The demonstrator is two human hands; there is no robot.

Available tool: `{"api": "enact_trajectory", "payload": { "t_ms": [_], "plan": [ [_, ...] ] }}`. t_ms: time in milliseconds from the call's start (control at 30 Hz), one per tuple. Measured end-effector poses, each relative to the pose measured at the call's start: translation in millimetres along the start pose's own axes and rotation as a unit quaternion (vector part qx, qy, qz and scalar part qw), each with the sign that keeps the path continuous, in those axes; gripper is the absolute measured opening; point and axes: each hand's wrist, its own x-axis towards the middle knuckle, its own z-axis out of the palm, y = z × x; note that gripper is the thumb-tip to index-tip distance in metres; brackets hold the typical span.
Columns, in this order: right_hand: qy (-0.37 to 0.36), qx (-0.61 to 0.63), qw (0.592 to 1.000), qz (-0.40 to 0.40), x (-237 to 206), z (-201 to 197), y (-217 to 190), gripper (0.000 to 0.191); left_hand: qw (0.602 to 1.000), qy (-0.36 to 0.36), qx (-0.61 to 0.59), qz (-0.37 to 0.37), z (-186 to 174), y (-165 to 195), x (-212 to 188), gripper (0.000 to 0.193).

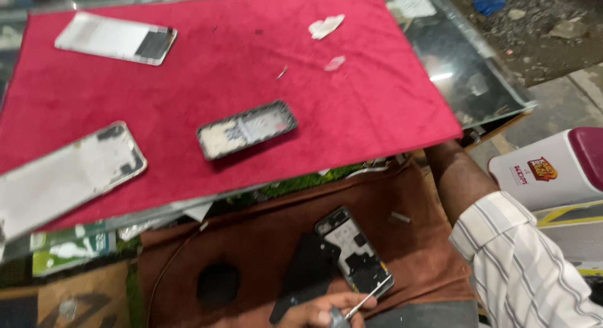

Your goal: The person uses a precision screwdriver to remove screws from a disassembled smartphone lying on a brown cloth. They then use a utility knife to pry at the phone's edge and continue unscrewing internal components.

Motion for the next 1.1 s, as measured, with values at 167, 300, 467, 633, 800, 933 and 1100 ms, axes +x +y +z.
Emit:
{"api": "enact_trajectory", "payload": {
  "t_ms": [167, 300, 467, 633, 800, 933, 1100],
  "plan": [
    [0.236, 0.195, 0.943, 0.132, -39.0, 9.7, 20.4, 0.018, 0.994, 0.034, -0.084, 0.060, 21.2, -7.0, -5.8, 0.069],
    [0.251, 0.530, 0.779, 0.224, -89.0, -19.7, 50.2, 0.017, 0.990, 0.051, -0.112, 0.070, 17.8, -11.3, 0.2, 0.063],
    [0.159, 0.787, 0.392, 0.449, -227.3, -95.2, 7.7, 0.017, 0.970, 0.061, -0.158, 0.177, 11.7, -16.1, 5.2, 0.054],
    [-0.158, 0.767, 0.445, 0.434, -335.3, -130.1, -60.6, 0.048, 0.977, 0.074, -0.131, 0.152, 28.5, -20.9, 7.4, 0.036],
    [-0.188, 0.770, 0.444, 0.417, -332.8, -149.9, -80.4, 0.036, 0.980, 0.109, -0.077, 0.146, 58.4, -18.0, 19.9, 0.022],
    [-0.192, 0.640, 0.616, 0.418, -315.9, -173.4, -109.9, 0.051, 0.973, 0.150, -0.034, 0.174, 80.9, -0.9, 36.5, 0.018],
    [-0.185, 0.653, 0.631, 0.375, -301.2, -209.2, -147.4, 0.055, 0.976, 0.150, 0.033, 0.157, 107.0, 10.9, 54.3, 0.029]
  ]
}}
